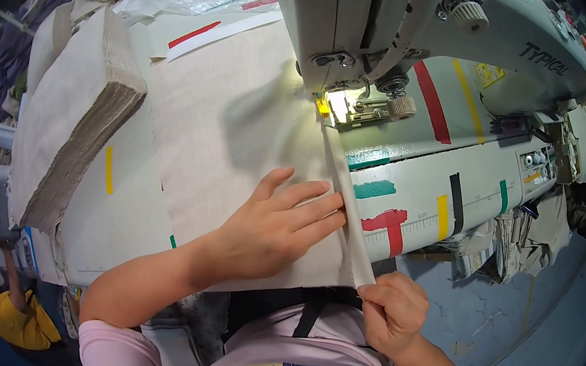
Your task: Sewing white fabric panels using an industrial sewing machine.
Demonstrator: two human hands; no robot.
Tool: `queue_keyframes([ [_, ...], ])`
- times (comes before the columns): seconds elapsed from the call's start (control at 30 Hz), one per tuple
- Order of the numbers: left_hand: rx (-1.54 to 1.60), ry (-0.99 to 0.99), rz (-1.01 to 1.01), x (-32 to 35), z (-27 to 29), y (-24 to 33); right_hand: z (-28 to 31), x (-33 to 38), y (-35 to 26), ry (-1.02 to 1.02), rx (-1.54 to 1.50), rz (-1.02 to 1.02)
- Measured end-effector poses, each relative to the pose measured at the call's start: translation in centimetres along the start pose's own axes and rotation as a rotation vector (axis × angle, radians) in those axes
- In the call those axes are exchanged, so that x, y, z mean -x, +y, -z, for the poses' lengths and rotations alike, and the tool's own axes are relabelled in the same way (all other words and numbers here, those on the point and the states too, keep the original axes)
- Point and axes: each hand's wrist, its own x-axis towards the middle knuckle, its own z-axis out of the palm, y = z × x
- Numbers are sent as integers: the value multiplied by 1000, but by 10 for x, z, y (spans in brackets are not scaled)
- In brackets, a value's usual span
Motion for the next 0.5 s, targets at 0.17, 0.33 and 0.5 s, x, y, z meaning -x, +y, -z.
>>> queue_keyframes([
  [0.17, -139, -23, -154, -2, 16, -16, -10, -22, 5, 5, 91, 90],
  [0.33, -65, -98, -128, -5, 21, -9, -22, -41, 10, -7, 145, 111],
  [0.5, -205, -108, -155, -10, 23, -32, -32, -59, 21, -17, 178, 151],
])
